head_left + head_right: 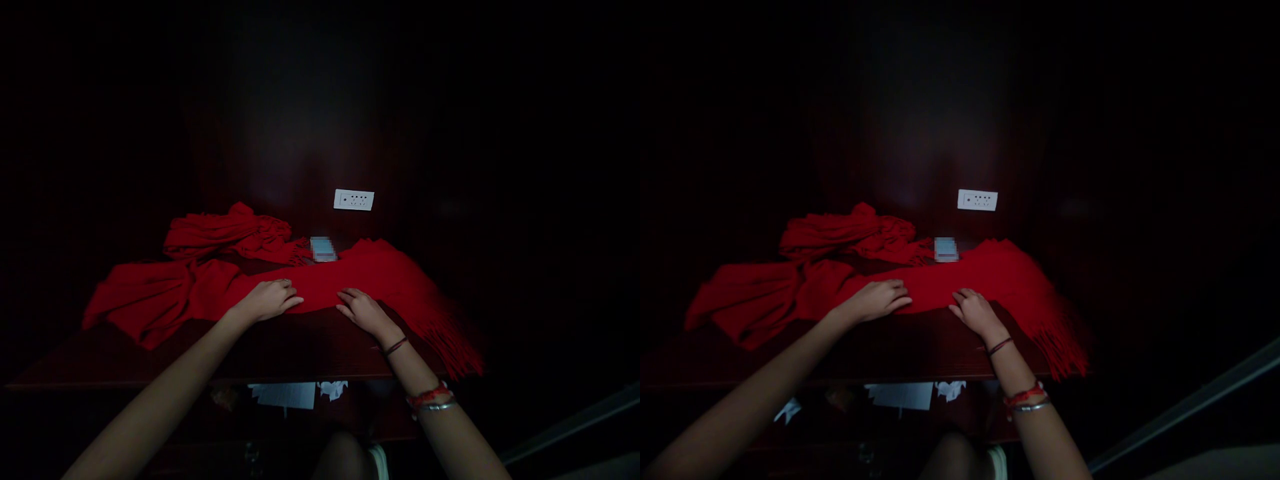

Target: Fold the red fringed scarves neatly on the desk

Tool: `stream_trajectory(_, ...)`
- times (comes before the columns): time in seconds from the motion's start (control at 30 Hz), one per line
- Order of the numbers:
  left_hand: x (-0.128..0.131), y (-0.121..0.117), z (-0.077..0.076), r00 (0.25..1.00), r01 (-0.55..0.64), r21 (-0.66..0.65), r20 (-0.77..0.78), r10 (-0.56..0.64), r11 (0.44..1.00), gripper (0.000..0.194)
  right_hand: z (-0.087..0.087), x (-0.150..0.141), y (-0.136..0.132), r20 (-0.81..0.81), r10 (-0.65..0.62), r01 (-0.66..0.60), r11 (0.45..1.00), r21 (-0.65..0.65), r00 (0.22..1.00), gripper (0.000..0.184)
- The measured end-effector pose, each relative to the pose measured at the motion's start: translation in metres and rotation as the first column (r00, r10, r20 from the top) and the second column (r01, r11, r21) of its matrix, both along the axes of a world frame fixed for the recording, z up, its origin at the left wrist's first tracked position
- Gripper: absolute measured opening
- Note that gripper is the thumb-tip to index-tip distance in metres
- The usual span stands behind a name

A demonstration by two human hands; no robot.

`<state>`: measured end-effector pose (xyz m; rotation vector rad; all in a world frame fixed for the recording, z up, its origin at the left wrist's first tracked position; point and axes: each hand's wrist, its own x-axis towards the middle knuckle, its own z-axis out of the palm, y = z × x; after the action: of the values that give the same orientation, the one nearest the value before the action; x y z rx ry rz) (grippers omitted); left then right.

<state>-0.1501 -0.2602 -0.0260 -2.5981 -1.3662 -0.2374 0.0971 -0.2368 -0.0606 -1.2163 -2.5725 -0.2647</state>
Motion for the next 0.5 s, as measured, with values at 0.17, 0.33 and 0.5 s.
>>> stream_trajectory(0.17,0.020,0.003,-0.016,0.993,0.113,-0.151,0.063,-0.105,0.982,0.042,-0.009,0.006,0.003,-0.047,0.007,-0.010,0.998,-0.056,0.999,0.050)
stream_trajectory(0.33,0.011,0.007,-0.028,0.998,0.048,-0.394,-0.012,-0.058,0.918,0.044,-0.015,0.011,0.004,-0.049,0.005,-0.012,0.991,-0.131,0.999,0.053)
stream_trajectory(0.5,0.006,0.006,-0.027,0.999,0.035,-0.402,0.005,-0.036,0.915,0.043,-0.016,0.012,0.006,-0.047,-0.004,-0.004,0.983,-0.181,0.999,0.050)
